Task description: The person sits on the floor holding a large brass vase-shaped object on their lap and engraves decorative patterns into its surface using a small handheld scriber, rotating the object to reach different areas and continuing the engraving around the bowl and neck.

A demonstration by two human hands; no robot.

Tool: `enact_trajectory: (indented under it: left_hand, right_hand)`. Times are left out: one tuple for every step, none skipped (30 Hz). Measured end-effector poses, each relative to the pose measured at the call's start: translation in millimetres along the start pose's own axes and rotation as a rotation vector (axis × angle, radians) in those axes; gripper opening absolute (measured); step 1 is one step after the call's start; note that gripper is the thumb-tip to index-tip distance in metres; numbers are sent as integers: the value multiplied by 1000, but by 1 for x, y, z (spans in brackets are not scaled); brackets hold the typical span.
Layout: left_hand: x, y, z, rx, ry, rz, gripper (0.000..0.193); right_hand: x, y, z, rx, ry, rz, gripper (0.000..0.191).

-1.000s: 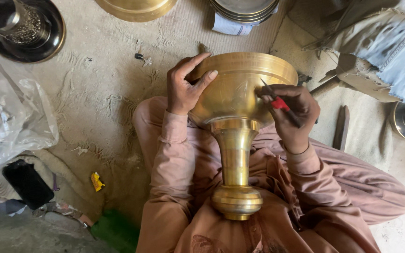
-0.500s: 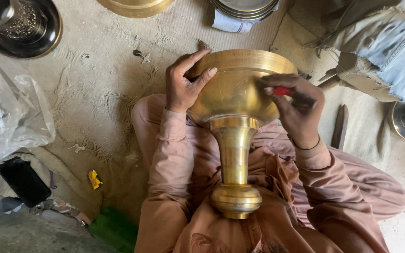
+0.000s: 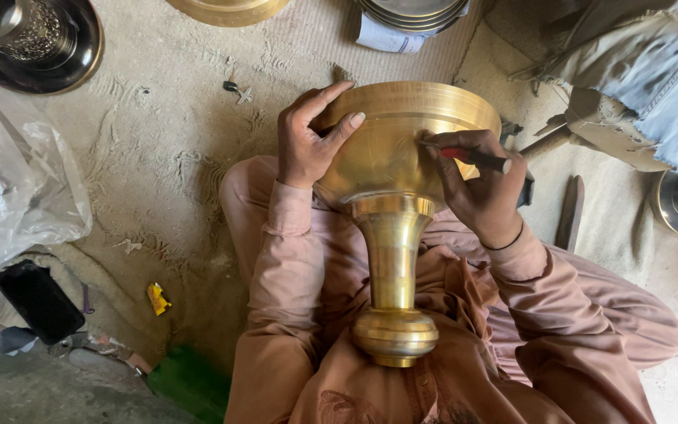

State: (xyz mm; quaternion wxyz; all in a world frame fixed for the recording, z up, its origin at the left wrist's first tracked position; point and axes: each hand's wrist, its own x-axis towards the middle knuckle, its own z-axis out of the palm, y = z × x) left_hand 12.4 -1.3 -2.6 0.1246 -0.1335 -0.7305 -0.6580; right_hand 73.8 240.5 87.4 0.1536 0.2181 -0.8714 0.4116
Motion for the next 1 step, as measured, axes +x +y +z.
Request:
enact_trajectory:
  left_hand:
    - [0,0,0,1,-2,-5,43]
  right_hand:
    - [1,0,-1,2,-7,-4,16]
